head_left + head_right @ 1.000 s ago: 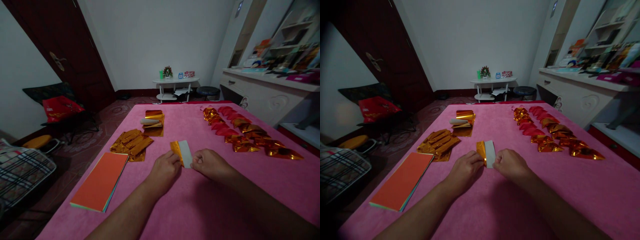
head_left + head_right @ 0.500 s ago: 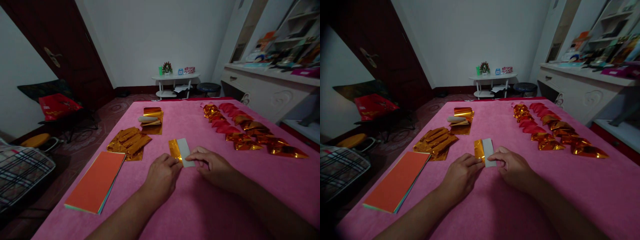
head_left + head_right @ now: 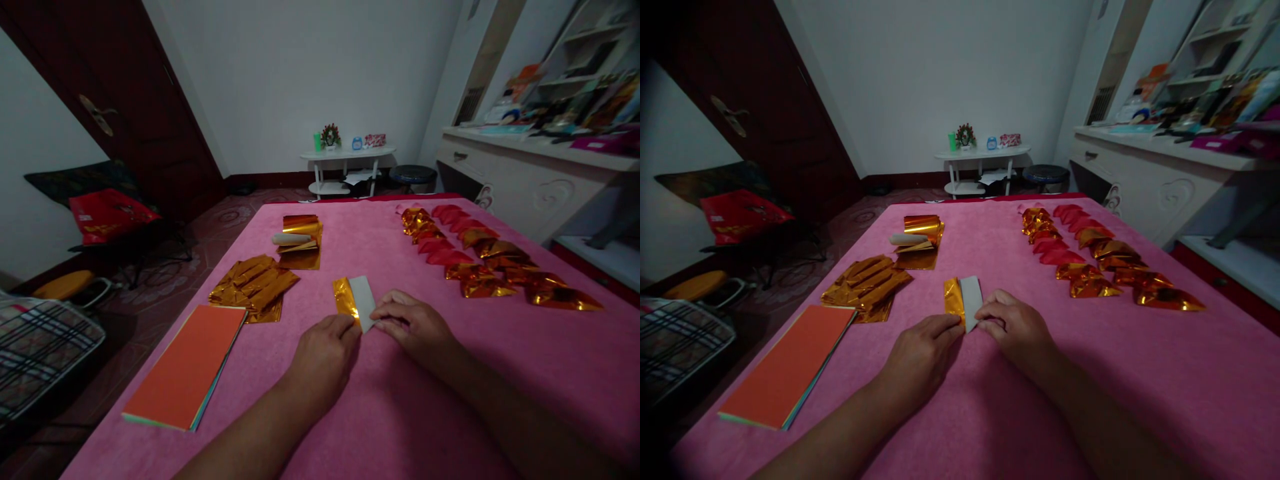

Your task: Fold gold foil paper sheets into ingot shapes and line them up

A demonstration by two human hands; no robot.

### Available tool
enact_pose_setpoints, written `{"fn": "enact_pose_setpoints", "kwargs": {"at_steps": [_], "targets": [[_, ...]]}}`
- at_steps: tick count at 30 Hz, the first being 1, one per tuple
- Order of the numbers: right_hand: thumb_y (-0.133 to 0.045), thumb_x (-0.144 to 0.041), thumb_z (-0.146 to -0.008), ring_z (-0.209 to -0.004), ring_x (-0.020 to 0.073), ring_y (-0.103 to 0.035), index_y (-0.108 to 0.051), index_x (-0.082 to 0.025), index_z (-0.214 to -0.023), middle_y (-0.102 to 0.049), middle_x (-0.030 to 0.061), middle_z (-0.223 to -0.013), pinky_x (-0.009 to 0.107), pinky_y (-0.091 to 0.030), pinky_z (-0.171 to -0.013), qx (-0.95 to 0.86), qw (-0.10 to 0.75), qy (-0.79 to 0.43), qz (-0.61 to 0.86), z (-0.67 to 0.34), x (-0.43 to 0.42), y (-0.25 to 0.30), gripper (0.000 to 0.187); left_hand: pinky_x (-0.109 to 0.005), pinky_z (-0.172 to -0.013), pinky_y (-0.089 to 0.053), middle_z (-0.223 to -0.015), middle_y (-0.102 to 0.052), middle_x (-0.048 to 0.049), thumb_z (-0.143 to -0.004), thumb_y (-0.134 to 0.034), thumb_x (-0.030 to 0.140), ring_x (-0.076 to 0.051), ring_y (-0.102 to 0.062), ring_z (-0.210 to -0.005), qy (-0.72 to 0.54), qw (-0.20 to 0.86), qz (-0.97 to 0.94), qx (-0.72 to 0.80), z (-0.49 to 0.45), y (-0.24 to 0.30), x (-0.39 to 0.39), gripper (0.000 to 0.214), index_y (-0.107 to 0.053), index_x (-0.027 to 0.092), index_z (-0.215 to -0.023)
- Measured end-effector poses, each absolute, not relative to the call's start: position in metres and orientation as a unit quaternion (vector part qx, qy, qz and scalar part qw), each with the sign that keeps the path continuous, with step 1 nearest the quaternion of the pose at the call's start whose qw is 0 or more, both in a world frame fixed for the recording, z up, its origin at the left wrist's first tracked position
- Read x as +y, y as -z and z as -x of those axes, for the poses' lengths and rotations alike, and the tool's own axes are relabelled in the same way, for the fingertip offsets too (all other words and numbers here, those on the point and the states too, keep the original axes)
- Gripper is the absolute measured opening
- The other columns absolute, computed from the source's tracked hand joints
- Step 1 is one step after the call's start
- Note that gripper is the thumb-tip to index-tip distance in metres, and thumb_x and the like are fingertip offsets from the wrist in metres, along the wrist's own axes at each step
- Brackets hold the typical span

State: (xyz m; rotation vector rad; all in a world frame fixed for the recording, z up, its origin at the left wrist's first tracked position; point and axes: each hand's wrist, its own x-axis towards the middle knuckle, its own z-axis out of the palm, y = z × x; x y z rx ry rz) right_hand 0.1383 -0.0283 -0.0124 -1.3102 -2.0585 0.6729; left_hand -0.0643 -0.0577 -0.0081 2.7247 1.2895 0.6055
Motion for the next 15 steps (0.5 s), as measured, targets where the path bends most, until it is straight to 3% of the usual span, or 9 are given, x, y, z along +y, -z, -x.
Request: {"fn": "enact_pose_setpoints", "kwargs": {"at_steps": [15], "targets": [[-0.067, -0.025, -0.071, -0.069, 0.0134, -0.057, -0.072, -0.026, -0.078, -0.063, -0.0012, -0.080, 0.025, -0.041, -0.062, -0.733, 0.284, -0.266, 0.558, -0.125, -0.010, 0.014, 0.008, -0.035, -0.084, -0.053, -0.104, -0.065, -0.0072, -0.087, -0.046, 0.010, -0.020, -0.060, -0.095, -0.198, 0.061, -0.890, 0.406, 0.066, 0.008, -0.056, 0.031, -0.059, 0.015, -0.115]]}}
